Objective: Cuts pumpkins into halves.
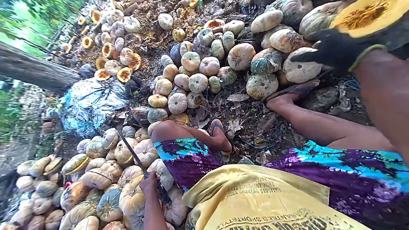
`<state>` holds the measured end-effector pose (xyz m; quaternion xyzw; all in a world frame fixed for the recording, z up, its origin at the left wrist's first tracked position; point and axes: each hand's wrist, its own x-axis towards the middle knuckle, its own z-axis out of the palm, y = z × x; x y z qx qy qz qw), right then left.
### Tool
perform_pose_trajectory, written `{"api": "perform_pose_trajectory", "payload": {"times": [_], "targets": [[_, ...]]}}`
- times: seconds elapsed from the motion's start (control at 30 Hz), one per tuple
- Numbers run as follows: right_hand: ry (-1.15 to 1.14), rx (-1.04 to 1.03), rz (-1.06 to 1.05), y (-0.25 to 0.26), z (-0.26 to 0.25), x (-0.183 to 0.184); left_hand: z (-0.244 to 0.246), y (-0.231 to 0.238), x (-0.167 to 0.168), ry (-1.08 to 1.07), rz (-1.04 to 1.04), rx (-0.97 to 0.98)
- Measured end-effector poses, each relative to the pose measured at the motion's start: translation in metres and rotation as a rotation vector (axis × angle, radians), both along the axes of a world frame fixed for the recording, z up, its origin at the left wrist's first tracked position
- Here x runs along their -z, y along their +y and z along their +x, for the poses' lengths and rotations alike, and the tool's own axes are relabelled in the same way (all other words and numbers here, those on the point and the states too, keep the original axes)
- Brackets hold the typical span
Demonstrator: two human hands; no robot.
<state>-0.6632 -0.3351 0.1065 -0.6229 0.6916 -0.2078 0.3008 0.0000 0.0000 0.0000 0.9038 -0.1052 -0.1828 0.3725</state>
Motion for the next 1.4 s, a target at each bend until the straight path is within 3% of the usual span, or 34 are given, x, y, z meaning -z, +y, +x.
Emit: {"api": "perform_pose_trajectory", "payload": {"times": [0.07, 0.1, 0.2, 0.33, 0.4, 0.53, 0.63, 0.77, 0.97, 1.07, 1.17, 1.3, 1.4], "targets": [[-0.119, -0.038, 0.041, -0.020, 0.042, 0.053, -0.001, 0.013, -0.010, -0.046, -0.016, 0.005], [-0.286, 0.004, 0.087, -0.020, 0.067, 0.078, -0.001, 0.018, -0.017, -0.067, -0.021, 0.006], [-0.836, 0.295, 0.282, 0.014, 0.143, 0.148, 0.015, 0.014, -0.050, -0.142, -0.039, 0.047], [-0.809, 0.341, 0.577, 0.082, 0.166, 0.251, 0.038, -0.051, -0.116, -0.237, -0.147, 0.214], [-0.709, 0.357, 0.681, 0.098, 0.165, 0.288, 0.035, -0.102, -0.154, -0.175, -0.280, 0.351], [-0.557, 0.315, 0.673, 0.083, 0.165, 0.281, 0.001, -0.209, -0.198, 0.114, -0.536, 0.615], [-0.501, 0.385, 0.583, 0.064, 0.175, 0.274, -0.032, -0.249, -0.183, 0.432, -0.613, 0.752], [-0.274, 0.369, 0.494, 0.022, 0.199, 0.268, -0.036, -0.265, -0.139, 0.783, -0.414, 0.835], [-0.074, 0.071, 0.265, -0.112, 0.275, 0.255, -0.047, -0.256, -0.107, 0.570, 0.053, 0.899], [0.063, -0.135, 0.181, -0.181, 0.318, 0.258, -0.044, -0.255, -0.107, 0.599, 0.038, 0.934], [0.177, -0.272, 0.226, -0.227, 0.344, 0.271, -0.051, -0.259, -0.126, 0.699, -0.024, 0.978], [0.326, -0.276, 0.285, -0.239, 0.350, 0.278, -0.054, -0.261, -0.135, 0.820, -0.164, 1.019], [0.258, -0.185, 0.264, -0.208, 0.345, 0.283, -0.018, -0.253, -0.106, 0.876, -0.251, 1.134]]}}
